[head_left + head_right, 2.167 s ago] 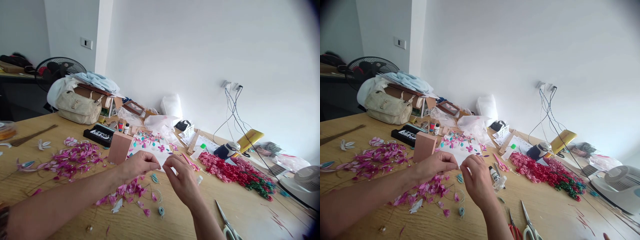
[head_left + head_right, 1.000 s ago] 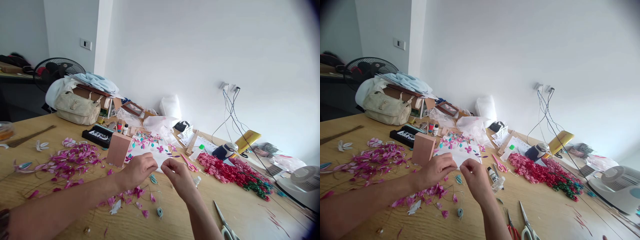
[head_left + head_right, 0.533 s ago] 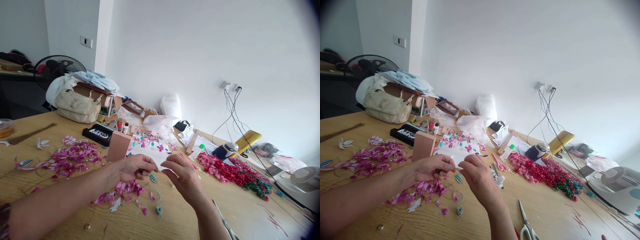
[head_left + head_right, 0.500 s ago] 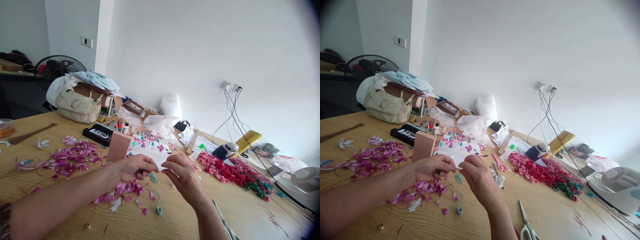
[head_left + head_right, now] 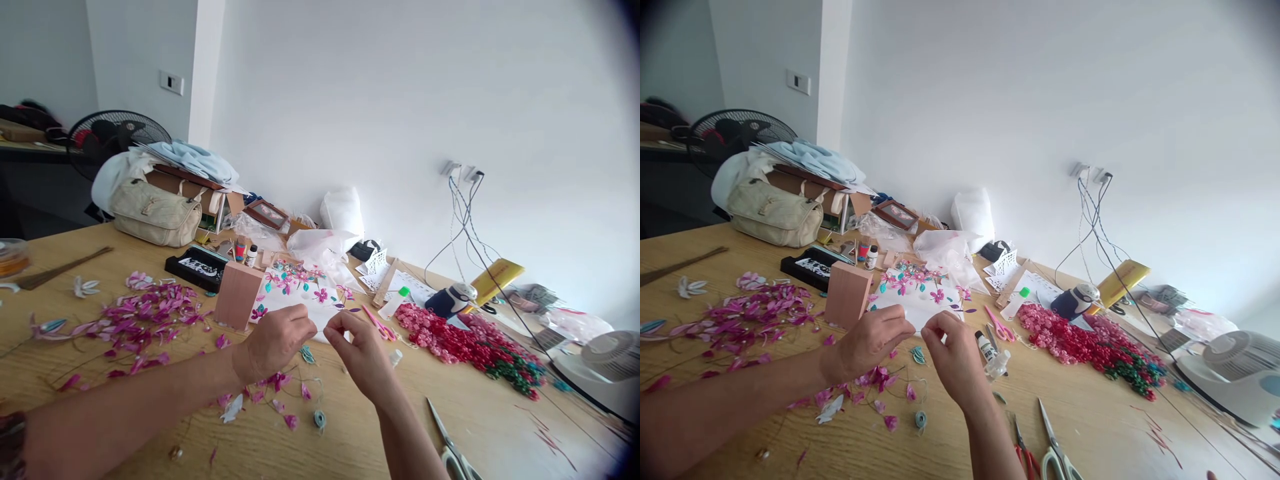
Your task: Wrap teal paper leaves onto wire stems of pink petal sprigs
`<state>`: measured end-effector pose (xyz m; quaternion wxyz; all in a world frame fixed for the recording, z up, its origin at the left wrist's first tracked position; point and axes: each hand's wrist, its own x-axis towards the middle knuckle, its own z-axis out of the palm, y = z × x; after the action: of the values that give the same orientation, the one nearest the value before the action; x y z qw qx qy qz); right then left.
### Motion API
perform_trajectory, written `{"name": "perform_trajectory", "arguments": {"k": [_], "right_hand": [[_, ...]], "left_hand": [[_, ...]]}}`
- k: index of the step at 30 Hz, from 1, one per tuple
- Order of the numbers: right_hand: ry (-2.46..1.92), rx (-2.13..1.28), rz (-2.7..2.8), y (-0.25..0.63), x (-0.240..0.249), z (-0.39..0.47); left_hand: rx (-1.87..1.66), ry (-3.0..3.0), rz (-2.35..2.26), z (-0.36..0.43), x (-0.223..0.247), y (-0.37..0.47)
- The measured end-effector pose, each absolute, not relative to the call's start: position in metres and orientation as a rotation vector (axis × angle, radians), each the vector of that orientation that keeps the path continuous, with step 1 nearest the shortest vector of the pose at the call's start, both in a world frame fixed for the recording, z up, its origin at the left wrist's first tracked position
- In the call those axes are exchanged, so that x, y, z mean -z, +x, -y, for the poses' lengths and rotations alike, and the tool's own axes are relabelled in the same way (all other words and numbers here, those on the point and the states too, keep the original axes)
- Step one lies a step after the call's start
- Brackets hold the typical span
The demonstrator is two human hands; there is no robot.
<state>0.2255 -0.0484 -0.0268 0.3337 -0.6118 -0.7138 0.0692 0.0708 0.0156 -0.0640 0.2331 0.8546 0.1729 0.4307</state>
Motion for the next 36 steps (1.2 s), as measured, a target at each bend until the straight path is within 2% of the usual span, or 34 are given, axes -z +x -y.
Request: {"name": "perform_trajectory", "arguments": {"k": [3,8,14,20,25,36], "right_hand": [[-1.618,-0.21,1.828,0.227,0.027,0.047],[-1.585,-0.093,1.871,0.222,0.026,0.05],[-1.563,-0.042,1.929,0.221,0.022,0.054],[-1.266,0.214,2.181,0.232,0.015,0.059],[-1.199,0.354,2.266,0.23,0.015,0.059],[-1.199,0.337,2.31,0.23,0.016,0.058]], "left_hand": [[-1.168,2.184,-0.511,-0.015,0.065,0.072],[-0.94,1.729,-0.591,-0.016,0.062,0.076],[-0.88,1.505,-0.585,-0.017,0.059,0.075],[-0.513,1.104,-0.448,-0.024,0.052,0.064],[-0.401,1.014,-0.374,-0.028,0.054,0.062],[-0.392,1.073,-0.374,-0.027,0.054,0.063]]}}
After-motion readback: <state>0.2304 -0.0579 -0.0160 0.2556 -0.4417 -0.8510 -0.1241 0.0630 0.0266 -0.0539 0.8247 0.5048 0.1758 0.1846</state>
